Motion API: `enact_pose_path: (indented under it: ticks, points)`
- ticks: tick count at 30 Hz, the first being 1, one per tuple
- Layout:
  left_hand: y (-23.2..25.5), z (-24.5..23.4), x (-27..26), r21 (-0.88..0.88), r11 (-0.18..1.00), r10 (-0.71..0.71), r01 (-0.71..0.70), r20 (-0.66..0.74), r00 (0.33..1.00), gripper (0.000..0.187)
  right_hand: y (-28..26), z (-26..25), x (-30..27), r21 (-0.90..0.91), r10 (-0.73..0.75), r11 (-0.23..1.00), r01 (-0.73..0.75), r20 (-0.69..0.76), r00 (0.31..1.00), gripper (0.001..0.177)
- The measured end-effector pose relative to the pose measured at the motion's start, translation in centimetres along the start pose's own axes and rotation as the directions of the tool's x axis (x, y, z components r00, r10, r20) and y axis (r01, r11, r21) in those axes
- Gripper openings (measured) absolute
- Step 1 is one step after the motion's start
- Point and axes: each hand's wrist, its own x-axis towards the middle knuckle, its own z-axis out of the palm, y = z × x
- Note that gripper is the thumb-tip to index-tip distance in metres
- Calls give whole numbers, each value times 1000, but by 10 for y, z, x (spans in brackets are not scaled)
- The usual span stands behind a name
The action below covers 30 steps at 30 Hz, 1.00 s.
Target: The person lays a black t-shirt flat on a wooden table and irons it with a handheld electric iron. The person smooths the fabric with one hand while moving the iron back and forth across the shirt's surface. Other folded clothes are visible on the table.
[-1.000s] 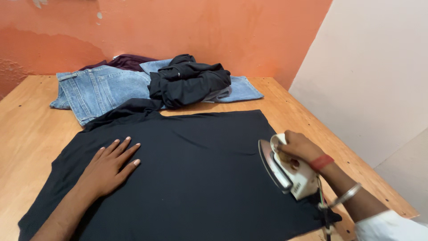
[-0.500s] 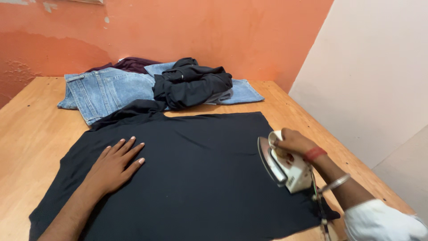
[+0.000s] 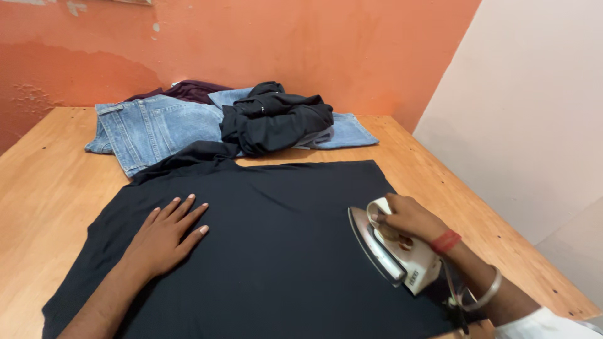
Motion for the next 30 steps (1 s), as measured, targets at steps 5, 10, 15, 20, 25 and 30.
enact_pose_path:
  ticks: [5, 10, 15, 20, 25, 30]
  points:
    - [4, -5, -1, -29, 999, -25, 25, 19, 1000, 64, -4, 9, 50, -64, 20, 998, -25, -77, 997, 30]
    - [5, -8, -2, -28, 999, -38, 39, 34, 999, 64, -9, 14, 67, -207, -66, 978, 38, -130, 989, 30]
    - [5, -7, -2, -22, 999, -31, 31, 30, 999, 64, -20, 17, 38, 11, 19, 1000, -19, 12, 1000, 25]
    - [4, -5, -4, -33, 999, -10, 10, 7, 1000, 64, -49, 26, -4, 143, 46, 988, -62, 108, 993, 31]
    - [5, -6, -3, -36, 999, -3, 3, 3, 1000, 63, -78, 32, -4, 76, 90, 992, -99, 110, 990, 34]
    - [6, -9, -3, -48, 999, 0, 1, 11, 1000, 63, -91, 42, 21, 87, -31, 996, 22, 100, 995, 32]
